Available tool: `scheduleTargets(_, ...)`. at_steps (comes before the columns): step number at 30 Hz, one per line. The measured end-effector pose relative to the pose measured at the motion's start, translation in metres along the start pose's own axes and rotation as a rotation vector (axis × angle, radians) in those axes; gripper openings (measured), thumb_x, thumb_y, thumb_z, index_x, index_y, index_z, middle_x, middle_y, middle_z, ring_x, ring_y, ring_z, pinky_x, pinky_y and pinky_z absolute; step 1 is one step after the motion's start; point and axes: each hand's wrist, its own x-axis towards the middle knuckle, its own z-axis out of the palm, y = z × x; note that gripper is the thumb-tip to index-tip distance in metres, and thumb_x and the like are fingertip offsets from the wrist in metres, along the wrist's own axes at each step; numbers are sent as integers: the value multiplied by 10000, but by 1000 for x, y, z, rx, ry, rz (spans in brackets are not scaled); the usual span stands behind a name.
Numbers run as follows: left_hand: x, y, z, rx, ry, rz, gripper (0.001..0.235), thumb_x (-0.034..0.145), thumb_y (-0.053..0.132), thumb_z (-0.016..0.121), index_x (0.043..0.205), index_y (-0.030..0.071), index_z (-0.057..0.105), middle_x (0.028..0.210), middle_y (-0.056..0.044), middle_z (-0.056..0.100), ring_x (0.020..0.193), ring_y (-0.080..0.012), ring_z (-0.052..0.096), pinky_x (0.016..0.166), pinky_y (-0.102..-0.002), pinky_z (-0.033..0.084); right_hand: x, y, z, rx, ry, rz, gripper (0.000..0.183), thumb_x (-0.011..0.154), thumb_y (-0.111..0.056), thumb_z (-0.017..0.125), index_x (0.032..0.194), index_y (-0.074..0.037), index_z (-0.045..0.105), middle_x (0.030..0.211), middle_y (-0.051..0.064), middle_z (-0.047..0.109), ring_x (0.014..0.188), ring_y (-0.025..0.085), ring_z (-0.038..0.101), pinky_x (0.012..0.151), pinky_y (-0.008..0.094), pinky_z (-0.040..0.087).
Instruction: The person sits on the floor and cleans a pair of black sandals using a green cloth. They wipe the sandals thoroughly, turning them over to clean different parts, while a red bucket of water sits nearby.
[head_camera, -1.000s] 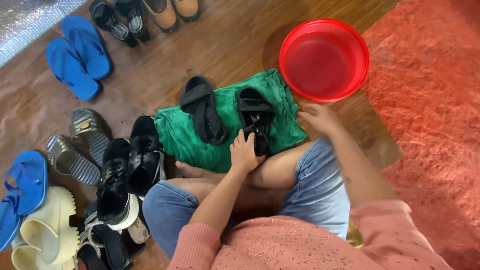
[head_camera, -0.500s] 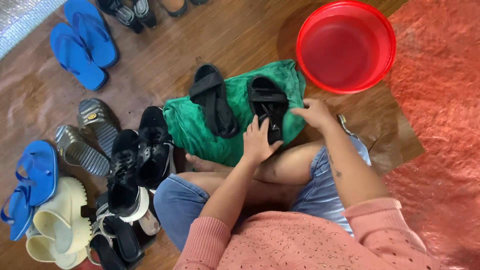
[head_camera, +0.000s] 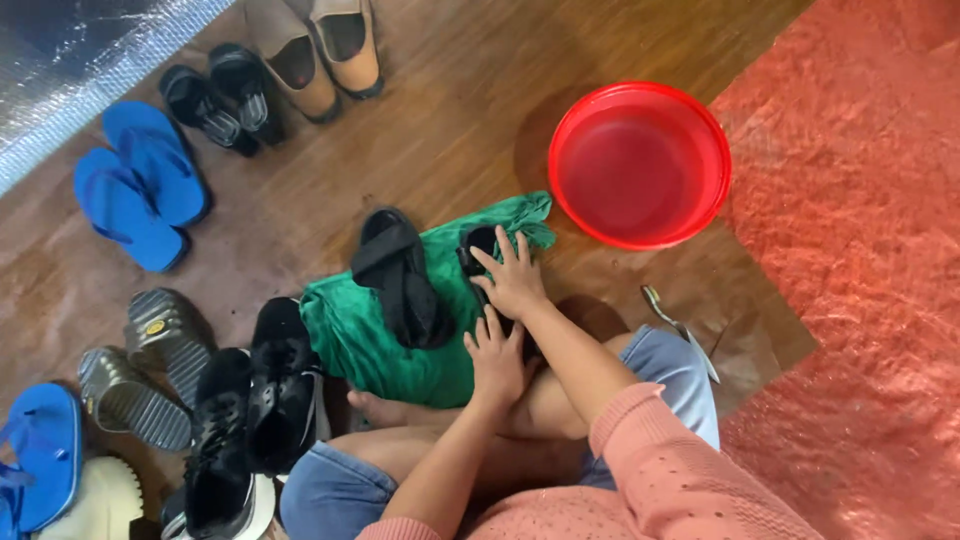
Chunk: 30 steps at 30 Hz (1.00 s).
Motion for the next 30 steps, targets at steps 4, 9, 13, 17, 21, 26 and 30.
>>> scheduleTargets(4,3,-5,6,-20,-24,-7,828,752,486,848,1460,216,513,1588,-305,269,1421,-494,354,1088,-747,281,45,49,66,-167,360,18,298,969,-608,535,1204,-486,672,1387,-11,539,1302,322,520,892,502,577)
scheduleTargets(9,6,-12,17,4,104,-9,942,619,553,892,1446,253,554,1582,-242,382,1372,-424,467,1090,-775,264,68,86,110,-42,774,57,252,888,-657,682,941,-412,698,977,-66,603,896,219,650,790,396,545)
scheduleTargets(13,3,-16,25,-12,101,-7,948,640,560,882,1468,252,534,1581,-253,378,1357,-438,482,1076,-809,241,35,97,109,180,781,184,285,906,-620,731,1000,-350,736,1103,-50,655,1035,196,681,891,333,557)
scheduleTargets(17,0,-18,21,-49,117,7,963,649,575,868,1486,254,516,1591,-254,359,1354,-451,485,1062,-833,228,20,120,124,504,763,518,263,900,-370,788,1061,-169,734,1027,96,717,1047,292,687,947,402,543)
scheduleTargets(21,3,-21,25,-57,99,-5,937,663,557,869,1479,268,513,1611,-235,328,1365,-440,476,1072,-828,230,19,78,43,1040,944,732,481,813,-204,832,1218,10,684,1190,275,659,1223,395,621,1073,442,474)
scheduleTargets(26,7,-16,26,-39,66,-21,915,677,545,872,1478,296,508,1607,-232,317,1369,-443,470,1075,-812,243,30,12,11,533,839,-34,174,840,-128,773,989,-218,779,785,-1,694,802,209,709,784,334,565)
scheduleTargets(30,4,-14,23,-18,80,-14,924,651,531,893,1470,309,528,1594,-237,344,1365,-444,475,1073,-788,276,33,17,22,19,594,-127,803,787,-729,756,1375,-199,620,1456,217,519,1299,426,552,1023,560,476)
